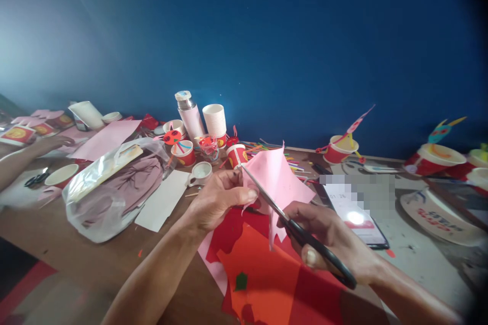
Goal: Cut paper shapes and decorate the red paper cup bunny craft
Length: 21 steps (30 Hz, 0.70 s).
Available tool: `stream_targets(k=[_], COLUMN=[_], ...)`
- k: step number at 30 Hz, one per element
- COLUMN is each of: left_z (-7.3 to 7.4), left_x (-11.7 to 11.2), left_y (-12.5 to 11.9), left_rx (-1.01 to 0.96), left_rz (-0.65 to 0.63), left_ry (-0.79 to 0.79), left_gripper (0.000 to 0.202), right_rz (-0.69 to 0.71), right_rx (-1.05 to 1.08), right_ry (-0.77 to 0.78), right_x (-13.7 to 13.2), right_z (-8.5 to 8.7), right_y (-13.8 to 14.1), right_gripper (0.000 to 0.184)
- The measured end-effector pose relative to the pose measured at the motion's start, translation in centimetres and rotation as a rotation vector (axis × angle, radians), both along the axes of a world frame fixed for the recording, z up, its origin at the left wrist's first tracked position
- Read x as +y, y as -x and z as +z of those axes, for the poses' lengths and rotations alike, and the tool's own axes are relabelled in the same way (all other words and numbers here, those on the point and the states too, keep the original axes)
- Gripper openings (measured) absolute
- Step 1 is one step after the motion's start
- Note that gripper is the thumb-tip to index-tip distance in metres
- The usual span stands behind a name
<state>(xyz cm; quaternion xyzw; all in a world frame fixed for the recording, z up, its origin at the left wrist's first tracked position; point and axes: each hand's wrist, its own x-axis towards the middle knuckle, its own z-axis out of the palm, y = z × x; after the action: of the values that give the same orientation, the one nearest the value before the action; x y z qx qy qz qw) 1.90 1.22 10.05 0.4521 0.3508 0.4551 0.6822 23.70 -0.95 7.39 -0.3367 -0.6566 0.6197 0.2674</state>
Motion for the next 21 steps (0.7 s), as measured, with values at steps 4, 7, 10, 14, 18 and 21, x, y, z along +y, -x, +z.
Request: stream_targets(k=[4,7,10,14,18,21], left_z=[-0.1,-0.3,-0.7,-1.6,-2.2,-2.1], left_x=[-0.1,-0.3,-0.8,-1.5,-1.8,-2.0], left_y=[-0.1,-0.5,-0.9,-1.2,-1.3,-1.7], left_rx=[-0.027,-0.062,-0.057,0.094,0.338,0.427], left_rz=[0.001,0.021,0.068,-0.006,-0.122,-0.121], left_ry=[0.019,-0.056,-0.177,-0.223,-0.258,-0.282], left_gripper=[0.013,0.016,0.031,0.065,0.059,0.039], right_rz=[-0.007,-0.016,-0.054,-0.110,-0.116,-0.101], right_rx=[0.003,0.081,0.170,0.240,0.264,0.264], right_ry=[0.005,0.025,0.030,-0.011,0.014,0.008], right_x=[0.0,-0.1,-0.2,-0.4,-0.7,-1.0], right_z=[0.1,0.5,1.2,2.0,2.3,2.4], right_y=[0.1,0.3,0.6,0.8,1.0,1.1], right_gripper=[0.031,0.040,0.047,0.042,0.044,0.047])
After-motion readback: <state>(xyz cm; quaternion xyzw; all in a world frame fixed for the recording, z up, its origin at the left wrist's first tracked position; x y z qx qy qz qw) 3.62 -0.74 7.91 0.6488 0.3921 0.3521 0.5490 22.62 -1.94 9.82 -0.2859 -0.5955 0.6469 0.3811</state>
